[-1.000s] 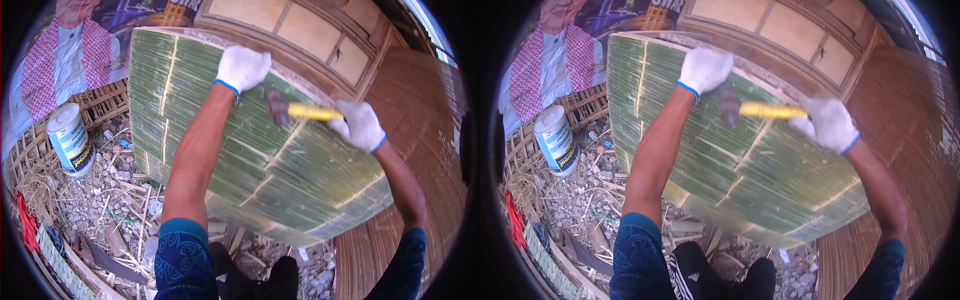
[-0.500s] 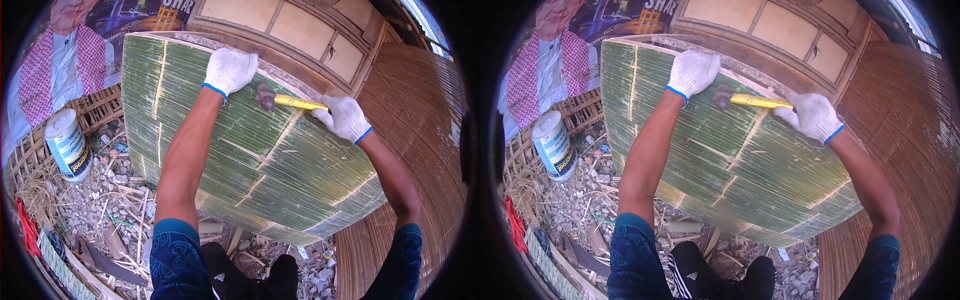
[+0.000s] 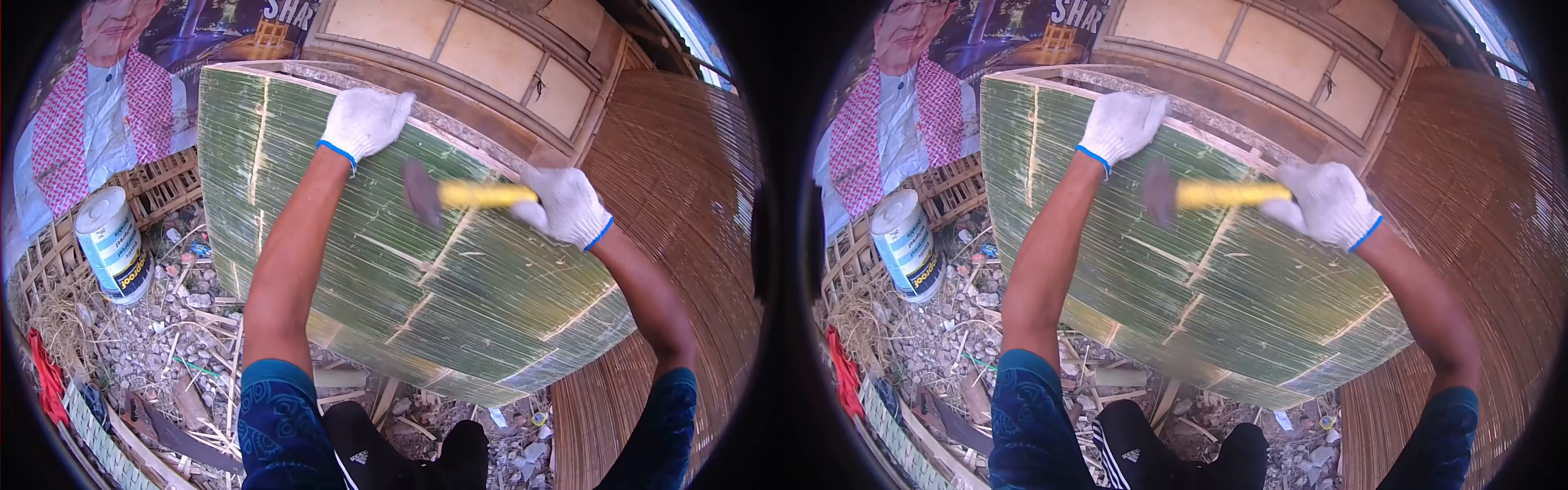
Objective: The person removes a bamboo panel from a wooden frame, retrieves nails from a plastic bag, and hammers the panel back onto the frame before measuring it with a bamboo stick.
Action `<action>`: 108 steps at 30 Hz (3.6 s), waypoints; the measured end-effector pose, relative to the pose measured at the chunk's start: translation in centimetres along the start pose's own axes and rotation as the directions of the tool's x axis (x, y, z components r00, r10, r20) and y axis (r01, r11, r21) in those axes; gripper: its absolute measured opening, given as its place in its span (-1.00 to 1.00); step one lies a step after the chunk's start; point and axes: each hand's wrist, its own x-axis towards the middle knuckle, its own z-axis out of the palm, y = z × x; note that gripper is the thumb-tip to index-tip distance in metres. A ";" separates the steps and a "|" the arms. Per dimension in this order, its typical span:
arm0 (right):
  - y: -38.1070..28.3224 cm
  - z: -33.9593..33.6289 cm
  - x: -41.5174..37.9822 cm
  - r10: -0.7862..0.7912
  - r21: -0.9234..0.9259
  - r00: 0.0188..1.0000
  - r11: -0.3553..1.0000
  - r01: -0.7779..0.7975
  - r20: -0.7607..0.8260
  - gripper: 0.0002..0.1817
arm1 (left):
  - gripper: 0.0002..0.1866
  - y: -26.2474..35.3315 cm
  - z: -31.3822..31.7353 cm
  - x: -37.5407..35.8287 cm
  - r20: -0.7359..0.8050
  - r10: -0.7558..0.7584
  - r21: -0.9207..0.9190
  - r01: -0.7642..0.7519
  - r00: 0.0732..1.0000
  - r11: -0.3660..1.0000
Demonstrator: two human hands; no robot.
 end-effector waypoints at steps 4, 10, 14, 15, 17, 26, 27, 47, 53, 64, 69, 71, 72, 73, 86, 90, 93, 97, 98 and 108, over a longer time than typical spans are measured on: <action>-2.6 -1.3 -0.9 0.044 -0.070 0.997 0.996 -0.048 -0.059 -0.34 | -0.51 0.0 -0.3 0.3 -0.083 -0.021 -0.044 0.017 0.996 0.999; -1.9 0.9 0.7 0.085 -0.147 0.992 0.984 -0.098 -0.091 -0.37 | -0.61 0.0 0.9 0.1 -0.119 -0.004 0.009 0.005 0.993 1.000; -4.1 -2.1 -0.7 -0.109 -0.042 0.993 0.993 0.110 0.036 -0.36 | -0.61 -0.1 1.2 -0.1 -0.215 0.017 0.000 -0.017 0.976 1.000; -2.9 -1.5 -0.3 -0.045 -0.077 0.999 0.996 0.045 0.008 -0.36 | -0.61 0.1 1.1 0.1 -0.195 0.000 -0.002 -0.001 0.981 1.000; -1.2 0.8 0.7 0.085 -0.111 0.995 0.990 -0.090 -0.046 -0.35 | -0.61 0.1 1.0 0.0 -0.123 -0.028 0.005 0.029 0.992 1.000; -4.1 -1.1 0.7 0.161 -0.098 0.987 0.982 -0.160 0.007 -0.38 | -0.62 -0.3 1.3 0.1 -0.155 0.001 0.053 0.008 0.988 0.999; -3.7 -1.0 0.7 0.142 -0.084 0.990 0.986 -0.143 -0.015 -0.38 | -0.61 -0.5 1.7 0.2 -0.219 0.019 -0.009 -0.021 0.976 1.000; -2.0 0.2 -6.3 0.176 0.126 0.983 0.978 -0.169 -0.049 -0.37 | -0.38 0.8 -3.7 -0.3 0.151 0.278 -0.106 -0.264 0.949 0.959; -3.8 -1.0 -5.1 0.177 0.094 0.983 0.979 -0.180 0.041 -0.33 | -0.33 -0.8 -3.3 0.5 0.303 0.028 -0.082 -0.003 0.953 0.997; -5.1 0.7 -1.1 0.205 0.120 0.978 0.973 -0.198 -0.044 -0.38 | -0.36 -4.2 0.9 0.8 -0.005 0.065 0.164 -0.064 0.998 0.984; -4.8 3.0 -1.0 0.211 0.126 0.975 0.971 -0.202 -0.063 -0.35 | -0.34 -3.0 -0.4 0.4 0.019 0.000 0.124 -0.003 1.000 0.992; -5.7 2.0 -0.9 0.263 0.145 0.965 0.954 -0.262 0.011 -0.35 | -0.34 -3.2 0.0 0.6 0.020 -0.051 0.124 0.048 0.998 0.991; -5.7 1.7 -1.3 0.232 0.146 0.972 0.961 -0.234 0.030 -0.35 | -0.35 -3.4 0.3 0.6 0.008 -0.044 0.114 0.042 0.999 0.993; -5.5 1.4 -1.8 0.200 0.147 0.979 0.968 -0.205 0.044 -0.34 | -0.35 -3.7 0.4 0.8 -0.007 -0.034 0.107 0.035 0.999 0.994; -4.7 3.5 -1.0 0.266 0.165 0.951 0.956 -0.241 -0.156 -0.36 | -0.41 -6.3 -2.5 -0.3 0.135 0.030 0.002 -0.030 0.990 1.000; -5.3 2.9 -0.8 0.346 0.212 0.918 0.928 -0.306 -0.192 -0.39 | -0.55 -9.3 -2.0 -2.6 -0.082 0.057 0.341 -0.026 0.995 0.940; -5.4 1.3 -0.5 0.105 0.103 0.984 0.991 -0.091 -0.141 -0.36 | -0.58 -10.1 -2.4 -2.4 -0.010 -0.044 0.226 0.045 0.999 0.973; -6.4 2.0 3.2 -0.180 0.083 0.924 0.972 0.220 -0.339 -0.35 | -0.59 -10.7 -3.6 -2.4 0.027 -0.007 0.084 0.005 1.000 0.996; -6.2 2.3 4.5 -0.169 0.112 0.943 0.972 0.209 -0.287 -0.36 | -0.59 -11.6 -3.2 -2.8 -0.041 0.054 0.008 -0.053 0.998 0.999; -7.0 0.5 7.7 0.134 0.219 0.991 0.966 -0.137 0.028 -0.30 | -0.44 -12.7 -3.2 -4.2 0.005 0.190 0.179 -0.188 0.982 0.966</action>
